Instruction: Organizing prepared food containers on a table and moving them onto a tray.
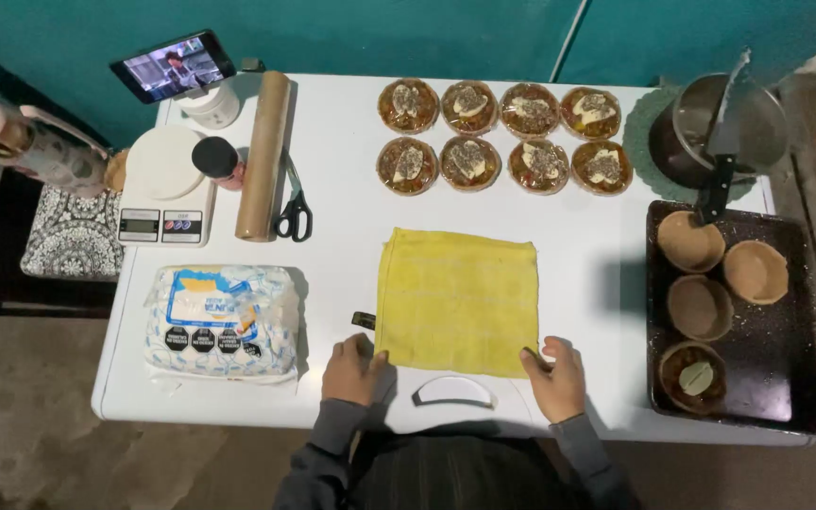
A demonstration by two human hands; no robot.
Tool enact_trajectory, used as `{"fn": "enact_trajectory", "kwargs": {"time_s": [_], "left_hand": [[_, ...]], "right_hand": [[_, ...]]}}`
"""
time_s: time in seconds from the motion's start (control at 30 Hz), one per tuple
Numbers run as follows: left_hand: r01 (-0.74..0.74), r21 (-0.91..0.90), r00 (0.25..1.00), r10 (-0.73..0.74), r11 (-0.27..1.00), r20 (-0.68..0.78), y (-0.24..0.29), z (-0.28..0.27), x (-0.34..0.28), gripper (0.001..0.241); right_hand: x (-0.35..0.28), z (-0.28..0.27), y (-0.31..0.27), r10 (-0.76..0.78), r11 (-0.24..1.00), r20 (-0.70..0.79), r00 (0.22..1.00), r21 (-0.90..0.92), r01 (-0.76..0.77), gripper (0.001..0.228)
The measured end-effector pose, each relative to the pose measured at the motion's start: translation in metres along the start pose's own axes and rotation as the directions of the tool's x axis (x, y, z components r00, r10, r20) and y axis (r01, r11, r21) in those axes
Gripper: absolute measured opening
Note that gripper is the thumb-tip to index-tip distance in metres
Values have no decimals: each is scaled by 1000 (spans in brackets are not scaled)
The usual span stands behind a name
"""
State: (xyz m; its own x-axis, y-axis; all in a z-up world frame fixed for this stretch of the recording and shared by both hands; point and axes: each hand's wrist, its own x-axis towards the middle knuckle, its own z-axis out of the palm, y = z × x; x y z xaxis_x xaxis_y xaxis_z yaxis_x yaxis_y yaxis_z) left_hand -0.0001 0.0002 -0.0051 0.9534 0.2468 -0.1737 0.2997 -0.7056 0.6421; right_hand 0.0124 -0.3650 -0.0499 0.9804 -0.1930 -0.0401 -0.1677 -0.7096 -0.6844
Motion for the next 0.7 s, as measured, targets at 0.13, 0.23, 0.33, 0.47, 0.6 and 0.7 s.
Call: {"fn": "enact_trajectory", "kwargs": {"time_s": [0.13, 0.23, 0.33, 0.47, 0.6, 0.7], "left_hand": [[208, -82, 973, -198, 975, 119, 19, 2, 16, 61], [329, -338, 920, -218, 882, 325, -11, 41, 39, 57], [364, -775, 900, 19, 516, 435, -17, 55, 58, 53], [276, -907, 898, 251, 317, 361, 37, 24, 53, 71], [403, -815, 781, 307, 416, 543, 46, 10, 53, 73], [430, -841, 828, 229, 328, 513, 64, -16, 73, 65]], "right_hand": [[21, 9, -23, 268, 959, -29, 963, 107, -263, 60], [34, 25, -16, 238, 942, 55, 970, 232, -244, 52], [51, 31, -35, 132, 831, 166, 977, 518, -200, 43], [47, 33, -141, 134, 713, 245, 960, 649, -265, 45], [39, 43, -205, 48, 597, 407, 912, 721, -353, 42], [40, 37, -238, -13, 582, 499, 867, 709, -399, 43]]}}
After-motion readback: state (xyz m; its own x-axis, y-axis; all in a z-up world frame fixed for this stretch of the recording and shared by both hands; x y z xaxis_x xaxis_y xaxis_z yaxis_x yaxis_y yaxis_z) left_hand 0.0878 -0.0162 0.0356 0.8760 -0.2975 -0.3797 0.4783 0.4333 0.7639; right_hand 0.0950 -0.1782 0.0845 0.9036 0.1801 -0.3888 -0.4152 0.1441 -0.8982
